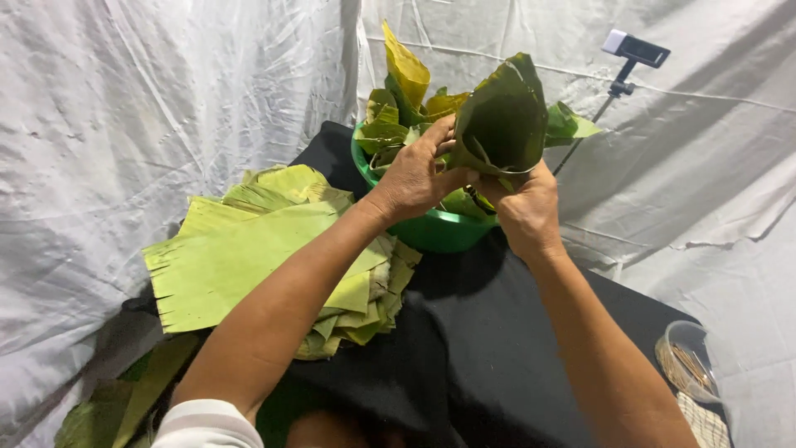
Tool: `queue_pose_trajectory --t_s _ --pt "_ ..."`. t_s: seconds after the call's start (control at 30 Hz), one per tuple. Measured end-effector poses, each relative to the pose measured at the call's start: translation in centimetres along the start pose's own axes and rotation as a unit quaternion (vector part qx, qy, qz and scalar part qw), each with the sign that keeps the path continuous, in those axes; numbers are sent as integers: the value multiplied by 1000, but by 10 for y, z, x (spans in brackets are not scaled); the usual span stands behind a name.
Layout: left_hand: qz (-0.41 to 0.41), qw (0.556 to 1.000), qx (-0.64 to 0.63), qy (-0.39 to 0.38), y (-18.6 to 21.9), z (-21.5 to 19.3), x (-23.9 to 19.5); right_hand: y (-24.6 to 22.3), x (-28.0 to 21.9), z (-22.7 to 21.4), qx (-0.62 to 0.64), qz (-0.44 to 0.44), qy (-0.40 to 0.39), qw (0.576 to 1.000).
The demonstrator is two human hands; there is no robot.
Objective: Cleaning banana leaves with a cloth and folding them into cone shapes secured with toothpicks.
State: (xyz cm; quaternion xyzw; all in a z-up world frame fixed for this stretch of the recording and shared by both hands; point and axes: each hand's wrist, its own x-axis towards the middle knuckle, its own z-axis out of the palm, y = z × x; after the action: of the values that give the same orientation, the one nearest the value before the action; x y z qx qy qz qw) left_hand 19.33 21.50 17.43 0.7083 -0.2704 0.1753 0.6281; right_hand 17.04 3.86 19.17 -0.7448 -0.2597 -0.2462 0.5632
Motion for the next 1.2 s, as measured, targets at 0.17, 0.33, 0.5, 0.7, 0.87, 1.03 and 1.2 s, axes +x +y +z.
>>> queue_pose_trajectory --t_s 0.17,0.33,0.5,0.7,0.87,1.03,1.2 --pt "1 996 85 37 -32 -13 -2 41 3 20 65 46 -16 997" --pt "22 990 132 55 -53 -25 -11 58 -6 23 35 18 -37 999" --pt "5 986 159 44 -85 -23 -17 48 -12 34 -64 32 1 997" --pt "4 980 194 51 -108 -17 -17 85 -13 31 -21 62 -16 998" --pt "-1 980 194 52 -102 -19 -20 77 -15 23 -41 72 -24 996" --pt "9 987 147 57 -92 -27 -28 49 -27 21 -184 -46 5 982" --pt "13 981 163 106 -66 -64 -66 30 -65 37 -324 -247 75 910"
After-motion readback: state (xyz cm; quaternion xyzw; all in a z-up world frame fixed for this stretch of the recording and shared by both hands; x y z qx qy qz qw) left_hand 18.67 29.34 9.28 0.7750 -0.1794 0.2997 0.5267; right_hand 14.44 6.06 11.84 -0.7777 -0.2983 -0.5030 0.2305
